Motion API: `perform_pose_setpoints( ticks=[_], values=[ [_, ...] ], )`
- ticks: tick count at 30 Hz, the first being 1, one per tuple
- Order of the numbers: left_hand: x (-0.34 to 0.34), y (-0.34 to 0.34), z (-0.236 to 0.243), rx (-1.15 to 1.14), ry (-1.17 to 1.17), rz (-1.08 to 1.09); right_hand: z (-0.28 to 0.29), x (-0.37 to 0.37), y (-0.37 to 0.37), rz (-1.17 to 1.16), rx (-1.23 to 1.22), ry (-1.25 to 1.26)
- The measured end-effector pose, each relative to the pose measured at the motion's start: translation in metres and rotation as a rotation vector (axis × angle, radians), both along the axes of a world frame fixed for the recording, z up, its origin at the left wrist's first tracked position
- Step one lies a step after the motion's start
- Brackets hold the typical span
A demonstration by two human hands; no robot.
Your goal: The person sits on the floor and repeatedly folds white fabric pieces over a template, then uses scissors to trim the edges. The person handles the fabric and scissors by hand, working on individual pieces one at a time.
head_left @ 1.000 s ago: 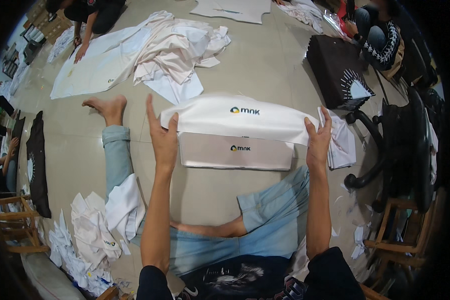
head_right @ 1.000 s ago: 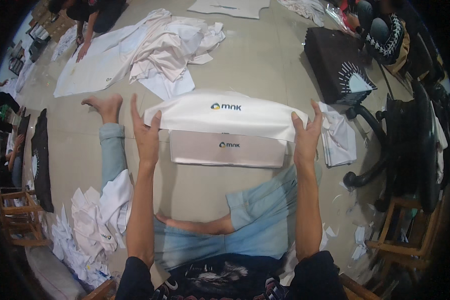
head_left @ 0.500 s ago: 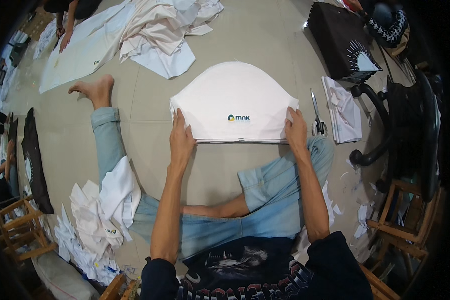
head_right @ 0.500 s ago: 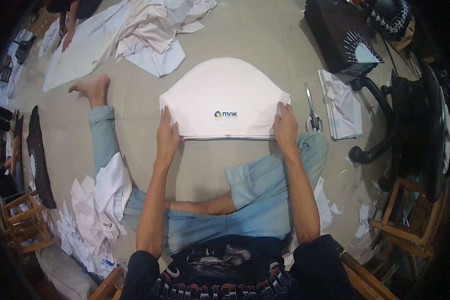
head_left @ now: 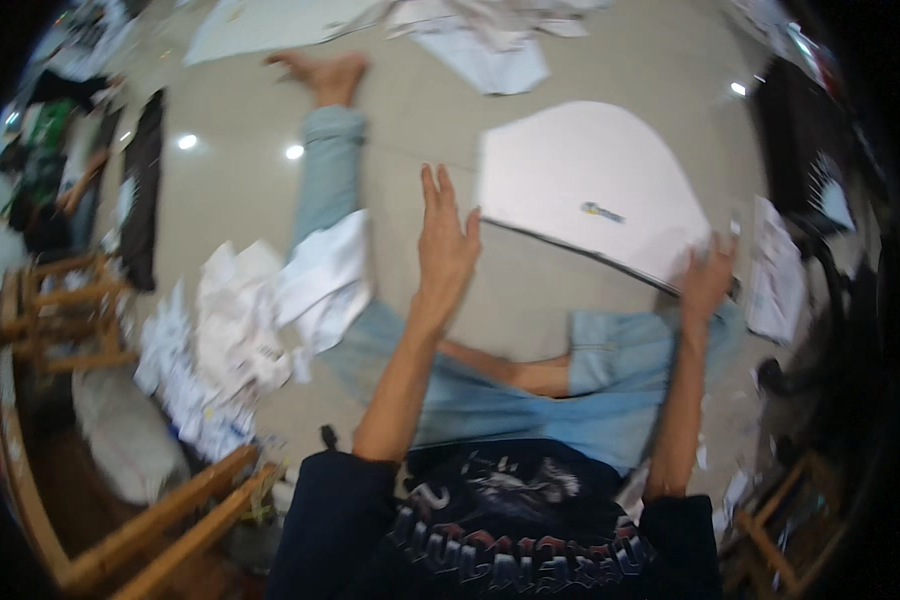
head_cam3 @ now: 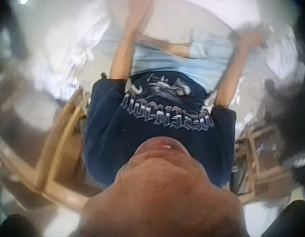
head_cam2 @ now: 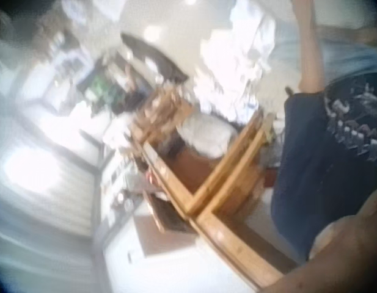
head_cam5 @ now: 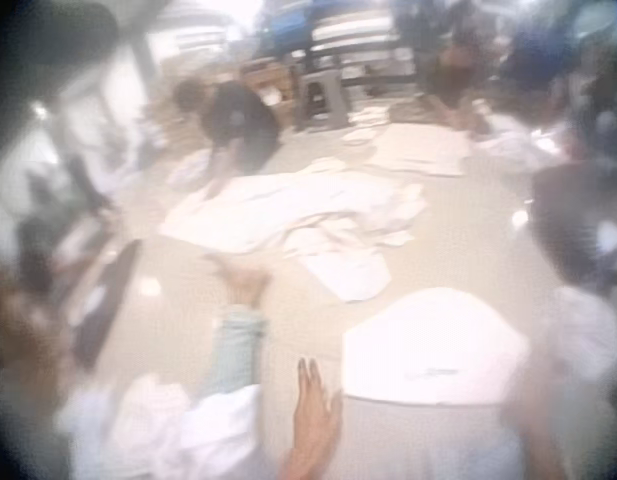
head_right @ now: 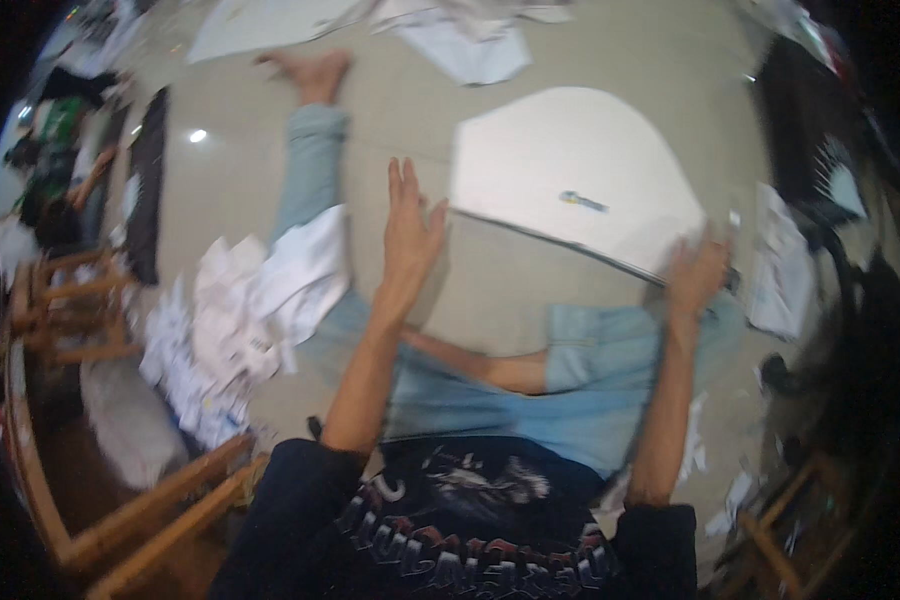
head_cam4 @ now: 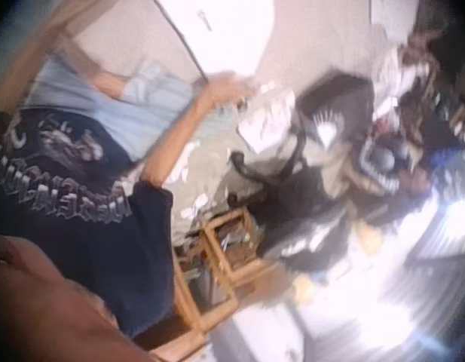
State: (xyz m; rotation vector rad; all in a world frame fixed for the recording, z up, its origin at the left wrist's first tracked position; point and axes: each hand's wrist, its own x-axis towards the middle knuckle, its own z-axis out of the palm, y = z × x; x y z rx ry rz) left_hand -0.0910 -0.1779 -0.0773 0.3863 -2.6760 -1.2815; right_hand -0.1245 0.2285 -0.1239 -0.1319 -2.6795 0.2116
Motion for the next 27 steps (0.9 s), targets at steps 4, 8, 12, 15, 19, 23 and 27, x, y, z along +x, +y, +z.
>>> perform_pose_setpoints(
  ticks=[4, 8, 12, 15, 19, 23, 27],
  values=[
    [0.07, -0.084, 0.034, -0.732, -0.061, 0.184, 0.026, 0.008, -0.034, 0.095, -0.268, 0.05],
    [0.11, -0.157, 0.039, -0.737, -0.089, 0.18, 0.041, 0.021, -0.098, 0.358, -0.747, -0.188],
    [0.095, -0.177, 0.063, -0.076, 0.058, 0.248, 0.048, 0.055, -0.187, 0.642, -0.976, -0.655],
    [0.075, -0.161, 0.11, 0.425, 0.16, 0.201, 0.066, 0.08, -0.262, 0.721, -1.374, -0.954],
    [0.065, -0.112, 0.19, 0.503, 0.286, 0.123, 0.091, 0.095, -0.358, 0.763, -1.753, -0.997],
    [0.083, -0.125, 0.218, 0.265, 0.532, 0.178, 0.145, 0.072, -0.373, 0.725, -2.051, -0.785],
    [0.104, -0.106, 0.181, 0.521, 0.659, 0.589, 0.166, 0.062, -0.312, 0.823, -1.532, -0.38]
  ],
)
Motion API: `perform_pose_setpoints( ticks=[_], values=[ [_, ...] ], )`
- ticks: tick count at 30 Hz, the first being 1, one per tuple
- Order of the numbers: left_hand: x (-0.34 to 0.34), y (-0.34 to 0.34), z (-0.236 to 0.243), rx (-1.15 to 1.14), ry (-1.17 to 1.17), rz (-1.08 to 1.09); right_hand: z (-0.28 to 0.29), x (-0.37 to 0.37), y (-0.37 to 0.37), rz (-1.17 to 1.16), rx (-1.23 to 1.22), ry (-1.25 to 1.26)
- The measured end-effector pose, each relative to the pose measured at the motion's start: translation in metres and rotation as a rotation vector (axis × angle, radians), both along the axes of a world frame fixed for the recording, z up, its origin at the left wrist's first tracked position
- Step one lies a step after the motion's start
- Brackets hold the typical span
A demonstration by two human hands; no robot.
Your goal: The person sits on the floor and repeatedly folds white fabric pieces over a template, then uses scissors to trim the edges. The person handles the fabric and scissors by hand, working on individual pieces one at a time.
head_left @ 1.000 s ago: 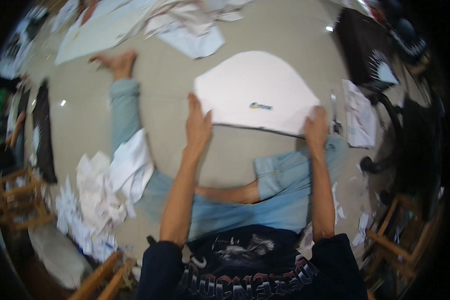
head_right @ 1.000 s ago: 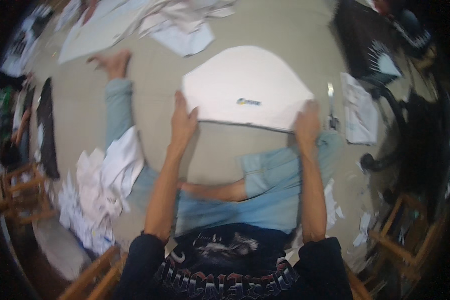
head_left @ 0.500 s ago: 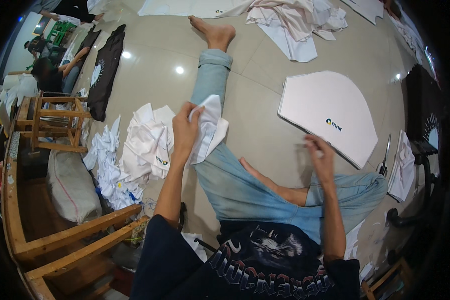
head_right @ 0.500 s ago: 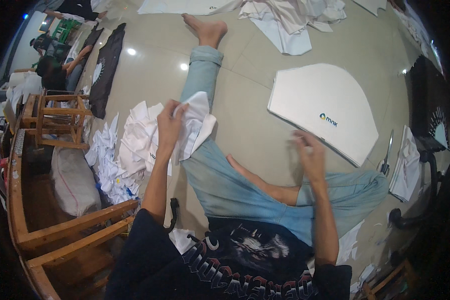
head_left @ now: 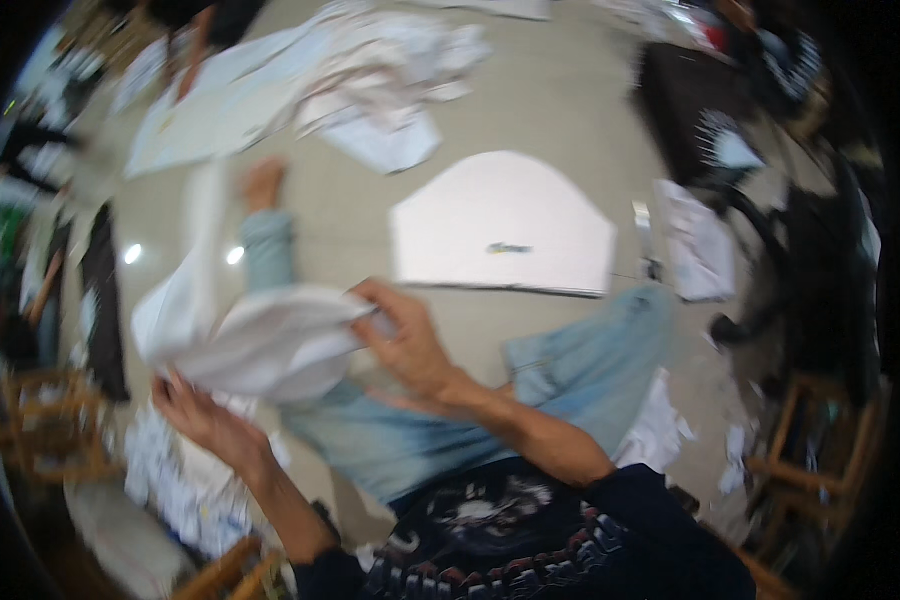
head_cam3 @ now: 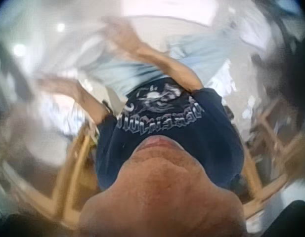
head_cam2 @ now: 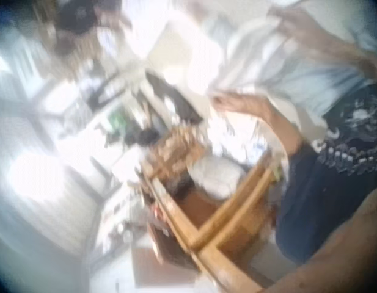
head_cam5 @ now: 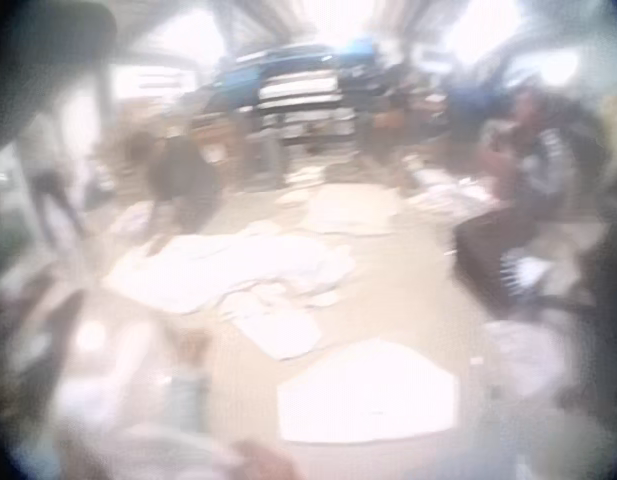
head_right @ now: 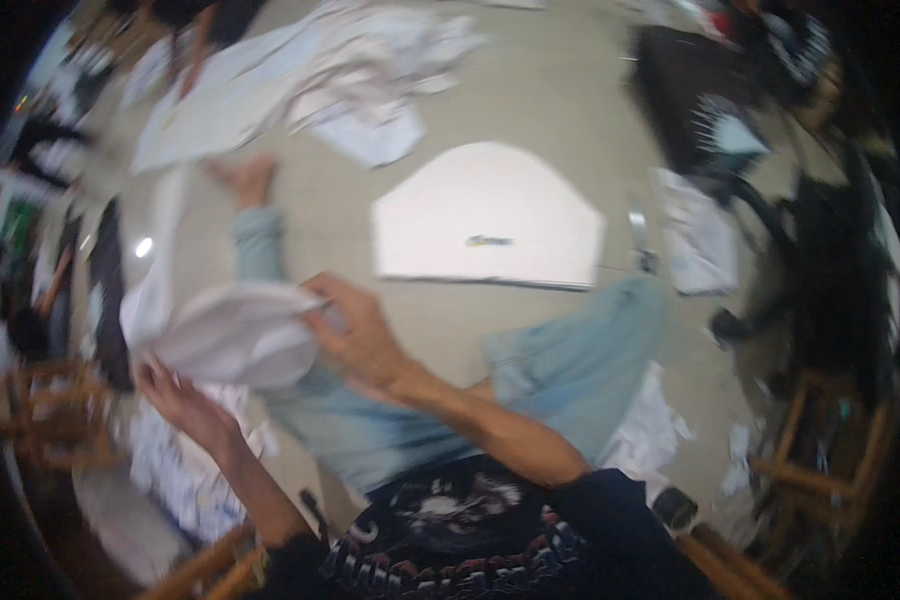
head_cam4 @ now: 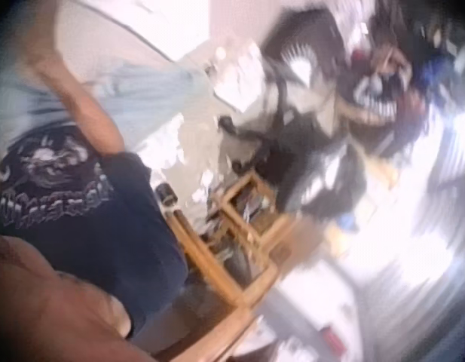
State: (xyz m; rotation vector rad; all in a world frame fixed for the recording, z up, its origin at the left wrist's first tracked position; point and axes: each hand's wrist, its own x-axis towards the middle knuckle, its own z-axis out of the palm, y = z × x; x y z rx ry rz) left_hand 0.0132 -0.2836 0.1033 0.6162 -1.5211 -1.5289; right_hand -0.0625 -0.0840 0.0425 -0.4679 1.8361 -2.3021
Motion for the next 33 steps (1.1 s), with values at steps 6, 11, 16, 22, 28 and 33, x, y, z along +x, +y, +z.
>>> perform_pose_setpoints(
  ticks=[6, 11, 16, 22, 28, 33],
  values=[
    [0.058, 0.124, -0.112, 0.667, -0.168, -0.512, 0.014, 0.026, 0.05, 0.216, 0.558, 0.633],
    [0.039, 0.096, -0.174, 0.759, 0.044, -0.619, 0.02, 0.048, 0.062, 0.397, 0.724, 0.64],
    [0.024, 0.049, -0.179, 0.288, 0.177, -0.685, 0.048, 0.047, 0.103, 0.256, 0.847, 0.339],
    [0.049, 0.037, -0.187, 0.558, 0.228, -0.697, 0.066, 0.046, 0.154, 0.105, 0.971, 0.275],
    [0.056, 0.077, -0.131, 1.401, 0.683, -0.892, 0.06, 0.037, 0.205, -0.185, 0.857, 0.421],
    [0.014, 0.083, -0.089, 1.248, 0.563, -1.298, 0.06, 0.05, 0.238, -0.294, 0.607, 0.323]
  ],
)
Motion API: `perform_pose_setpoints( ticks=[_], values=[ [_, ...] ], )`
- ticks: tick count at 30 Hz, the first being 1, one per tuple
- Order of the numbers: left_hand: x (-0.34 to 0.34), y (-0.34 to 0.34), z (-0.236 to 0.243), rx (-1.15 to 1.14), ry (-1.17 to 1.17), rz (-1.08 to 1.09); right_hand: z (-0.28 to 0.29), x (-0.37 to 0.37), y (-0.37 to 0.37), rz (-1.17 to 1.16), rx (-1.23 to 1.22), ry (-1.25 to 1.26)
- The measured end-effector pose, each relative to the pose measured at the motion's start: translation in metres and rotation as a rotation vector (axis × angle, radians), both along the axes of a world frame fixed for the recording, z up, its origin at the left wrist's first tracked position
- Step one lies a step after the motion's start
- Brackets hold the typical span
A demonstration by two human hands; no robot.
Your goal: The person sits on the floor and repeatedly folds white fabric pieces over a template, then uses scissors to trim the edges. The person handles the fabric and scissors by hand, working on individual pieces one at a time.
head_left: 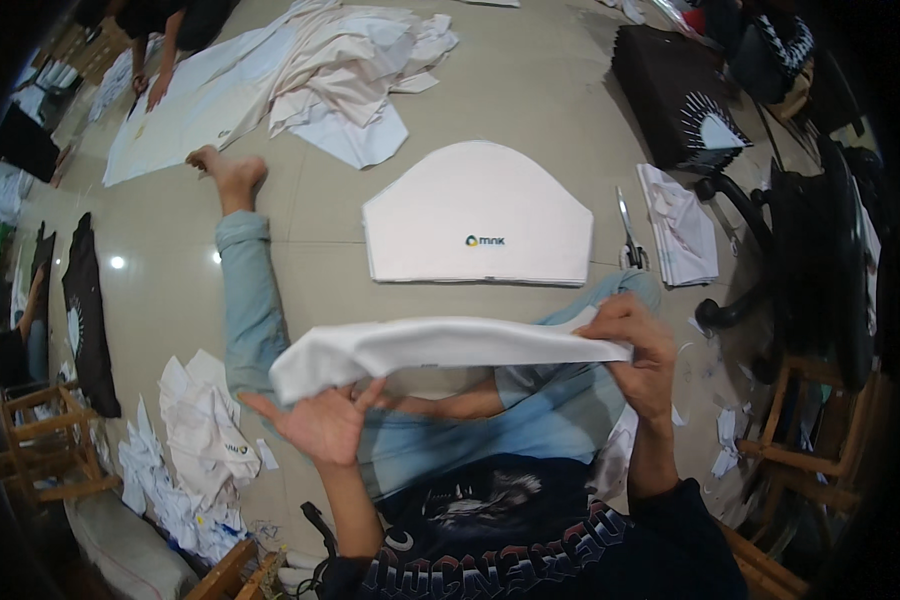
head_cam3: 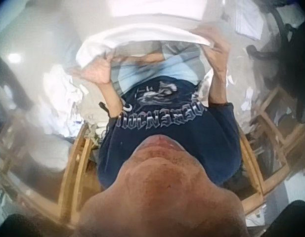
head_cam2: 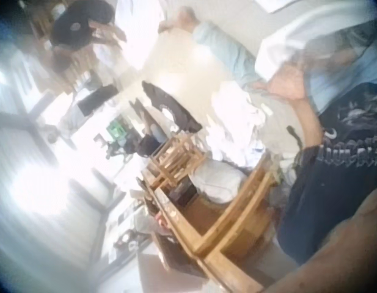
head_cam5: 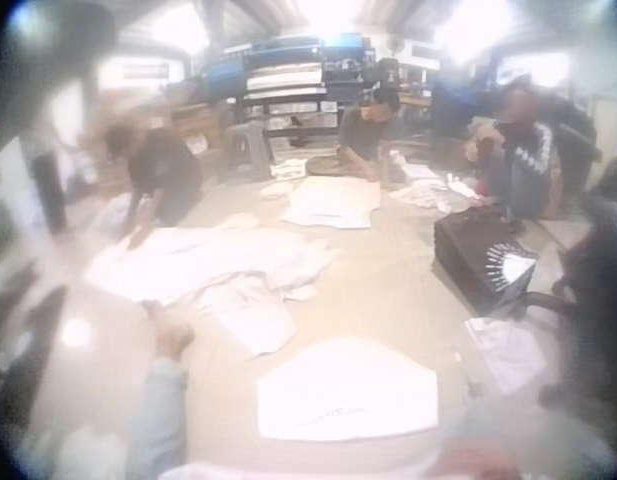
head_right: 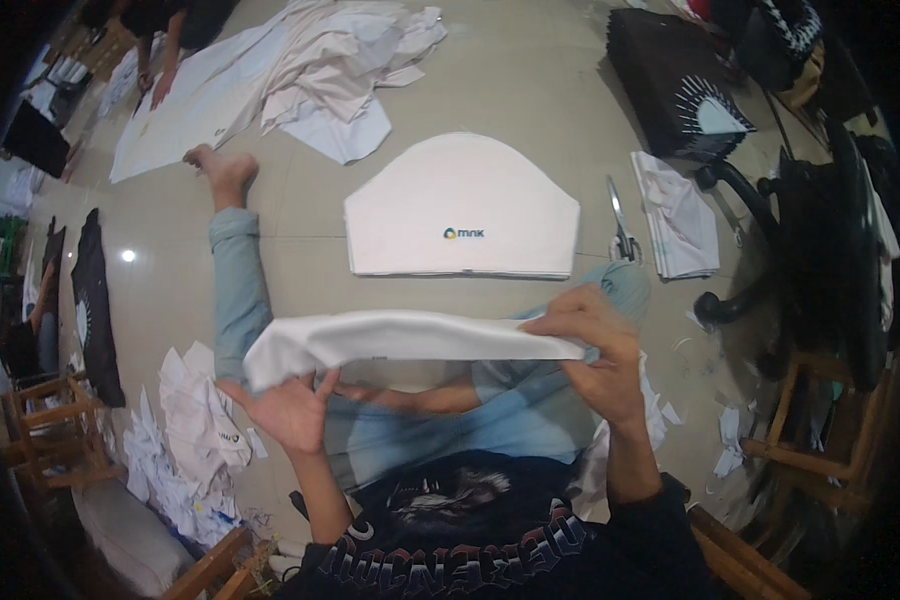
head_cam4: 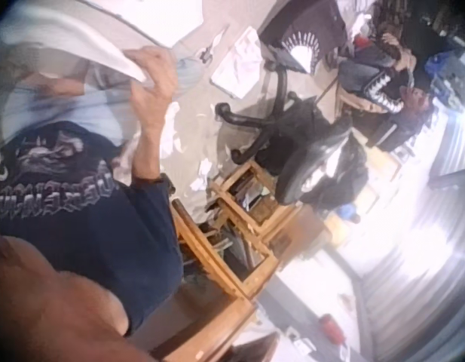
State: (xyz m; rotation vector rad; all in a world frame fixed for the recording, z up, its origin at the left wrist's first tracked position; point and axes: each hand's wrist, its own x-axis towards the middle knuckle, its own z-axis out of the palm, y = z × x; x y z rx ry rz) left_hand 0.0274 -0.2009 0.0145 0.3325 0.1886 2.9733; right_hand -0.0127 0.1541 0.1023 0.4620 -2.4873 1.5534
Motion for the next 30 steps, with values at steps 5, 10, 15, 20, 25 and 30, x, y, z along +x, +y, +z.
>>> perform_pose_setpoints(
  ticks=[5, 10, 15, 20, 25, 30],
  values=[
    [-0.056, -0.015, -0.017, -0.244, -0.327, 0.044, 0.005, -0.004, 0.017, -0.033, -0.056, 0.065],
    [-0.101, 0.042, 0.013, -1.11, -0.057, 0.259, -0.004, -0.021, 0.013, -0.022, -0.132, 0.021],
    [-0.072, 0.123, 0.07, -1.255, 0.457, -0.087, 0.022, -0.012, -0.017, 0.175, -0.006, -0.153],
    [-0.063, 0.12, 0.043, -1.405, 0.519, -0.518, 0.059, -0.009, -0.019, 0.055, 0.074, -0.013],
    [-0.035, 0.108, 0.012, -1.436, 0.643, -0.48, 0.061, -0.002, 0.018, -0.399, -0.126, 0.171],
    [-0.022, 0.109, -0.025, -1.297, 0.607, -0.162, 0.068, -0.012, 0.033, -0.63, -0.347, 0.122]
  ],
)
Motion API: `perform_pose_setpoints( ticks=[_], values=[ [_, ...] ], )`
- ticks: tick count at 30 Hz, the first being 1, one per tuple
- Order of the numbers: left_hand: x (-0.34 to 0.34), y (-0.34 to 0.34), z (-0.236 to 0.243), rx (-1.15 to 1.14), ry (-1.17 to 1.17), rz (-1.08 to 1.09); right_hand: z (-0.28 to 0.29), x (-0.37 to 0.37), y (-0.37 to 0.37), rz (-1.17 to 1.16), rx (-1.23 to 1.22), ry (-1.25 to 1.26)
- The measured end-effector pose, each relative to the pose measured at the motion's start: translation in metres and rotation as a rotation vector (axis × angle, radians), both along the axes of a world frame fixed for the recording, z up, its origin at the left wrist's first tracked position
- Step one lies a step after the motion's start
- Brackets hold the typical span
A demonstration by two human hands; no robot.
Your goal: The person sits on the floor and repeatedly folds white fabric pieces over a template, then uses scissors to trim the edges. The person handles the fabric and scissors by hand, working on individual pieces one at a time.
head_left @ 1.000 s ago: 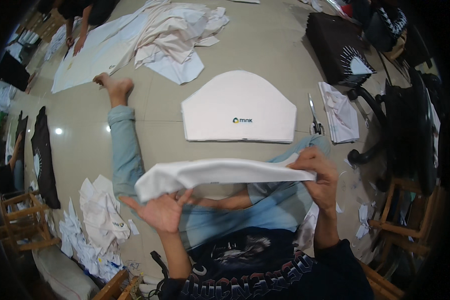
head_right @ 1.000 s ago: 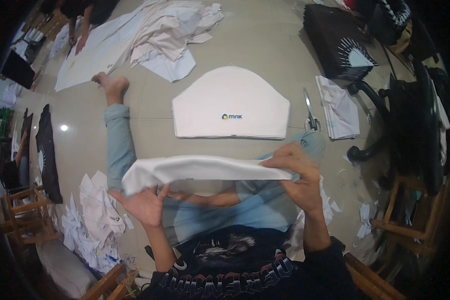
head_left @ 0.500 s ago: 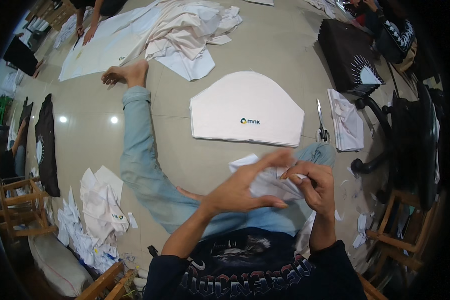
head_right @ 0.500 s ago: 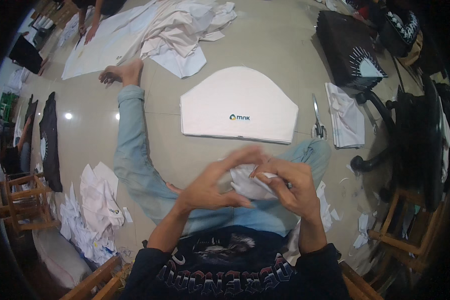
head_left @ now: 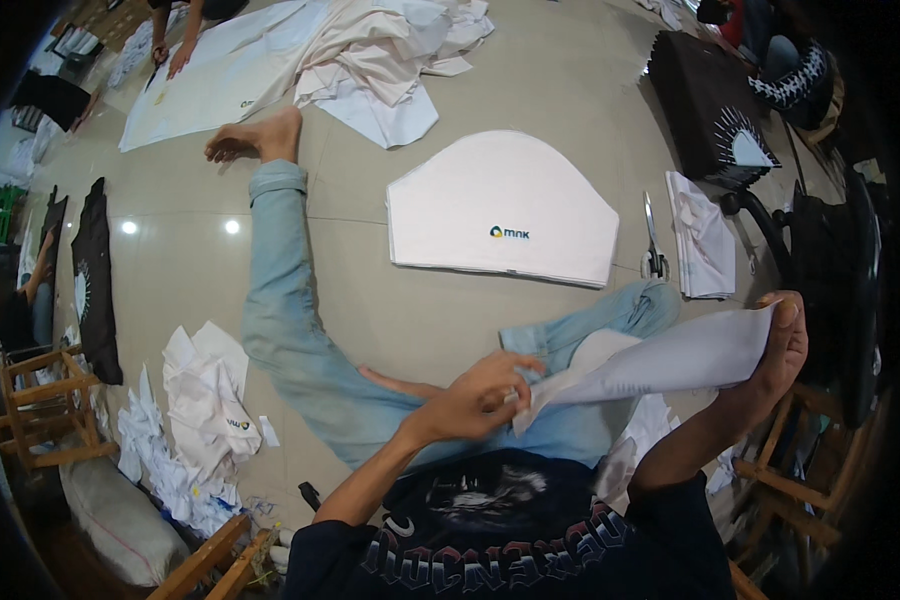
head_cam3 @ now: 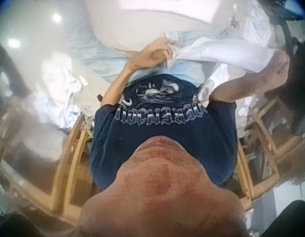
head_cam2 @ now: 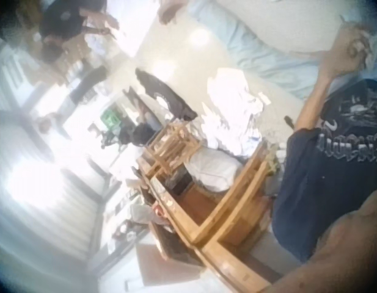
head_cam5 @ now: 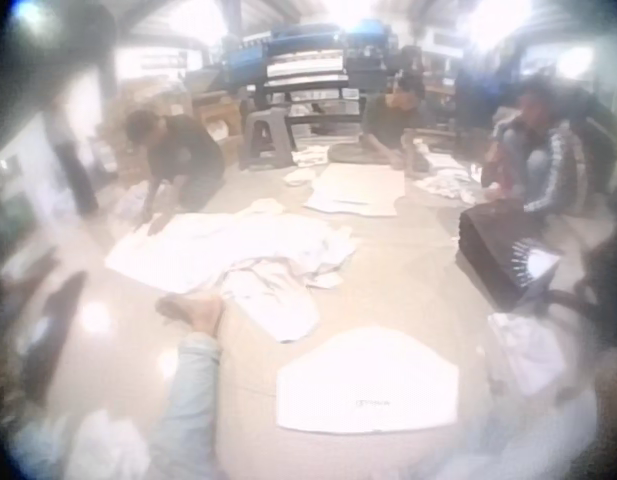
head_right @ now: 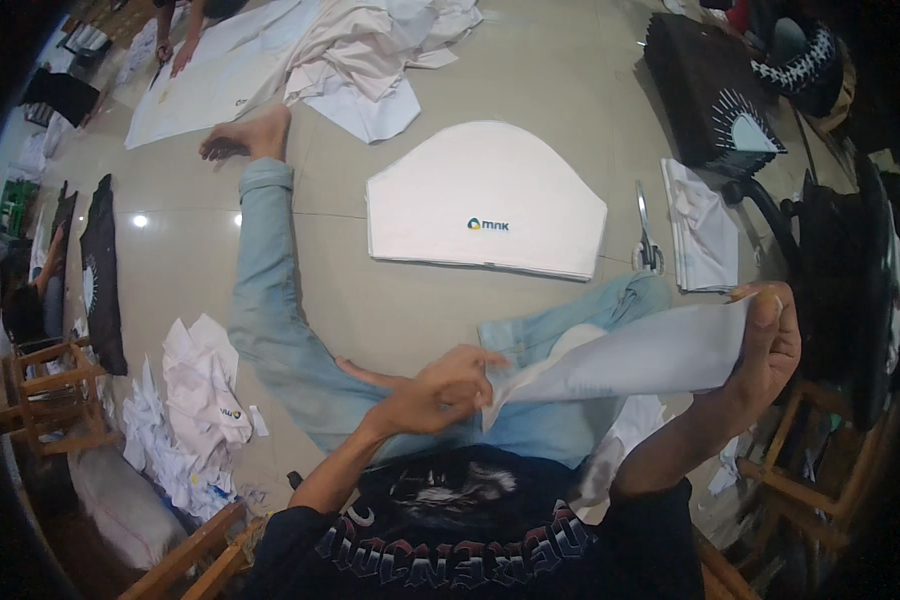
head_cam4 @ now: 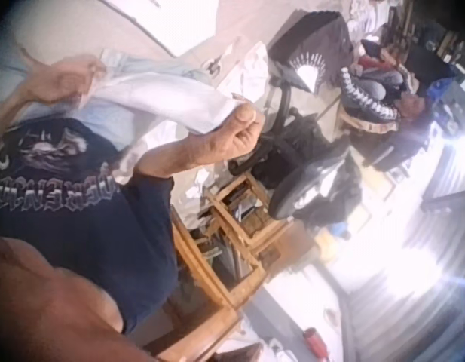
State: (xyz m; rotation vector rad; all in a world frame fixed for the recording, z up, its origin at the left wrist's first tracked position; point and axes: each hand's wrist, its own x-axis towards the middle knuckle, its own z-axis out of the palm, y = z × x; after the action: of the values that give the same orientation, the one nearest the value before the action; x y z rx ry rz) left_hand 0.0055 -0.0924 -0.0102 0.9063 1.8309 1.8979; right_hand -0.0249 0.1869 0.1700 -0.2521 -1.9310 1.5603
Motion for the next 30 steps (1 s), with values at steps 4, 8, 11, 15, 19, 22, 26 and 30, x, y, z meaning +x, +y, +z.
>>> perform_pose_setpoints(
  ticks=[4, 8, 11, 15, 19, 22, 26, 30],
  values=[
    [-0.027, 0.044, 0.079, 0.287, -0.157, 0.275, 0.001, 0.004, -0.01, 0.386, 0.311, -0.024],
    [-0.056, 0.06, 0.104, -0.005, 0.116, 0.033, 0.023, -0.006, -0.032, 0.671, 0.483, -0.145],
    [-0.057, 0.068, 0.086, -0.152, 0.163, -0.164, 0.029, -0.001, -0.019, 0.342, 0.468, -0.022],
    [-0.03, 0.023, 0.039, -0.32, -0.014, -0.196, 0.018, -0.014, 0.02, -0.068, 0.243, -0.075],
    [-0.03, -0.039, 0.0, -0.373, -0.286, 0.157, -0.023, -0.047, 0.059, 0.155, -0.023, -0.284],
    [-0.085, -0.078, -0.002, -0.585, -0.368, 0.444, -0.073, -0.071, 0.085, 0.413, -0.122, -0.481],
    [-0.166, -0.092, 0.012, -0.521, -0.201, 0.768, -0.122, -0.119, 0.103, 0.227, 0.057, -0.418],
    [-0.197, -0.076, 0.06, -0.145, -0.068, 0.805, -0.109, -0.138, 0.096, 0.16, 0.025, -0.27]
  ],
)
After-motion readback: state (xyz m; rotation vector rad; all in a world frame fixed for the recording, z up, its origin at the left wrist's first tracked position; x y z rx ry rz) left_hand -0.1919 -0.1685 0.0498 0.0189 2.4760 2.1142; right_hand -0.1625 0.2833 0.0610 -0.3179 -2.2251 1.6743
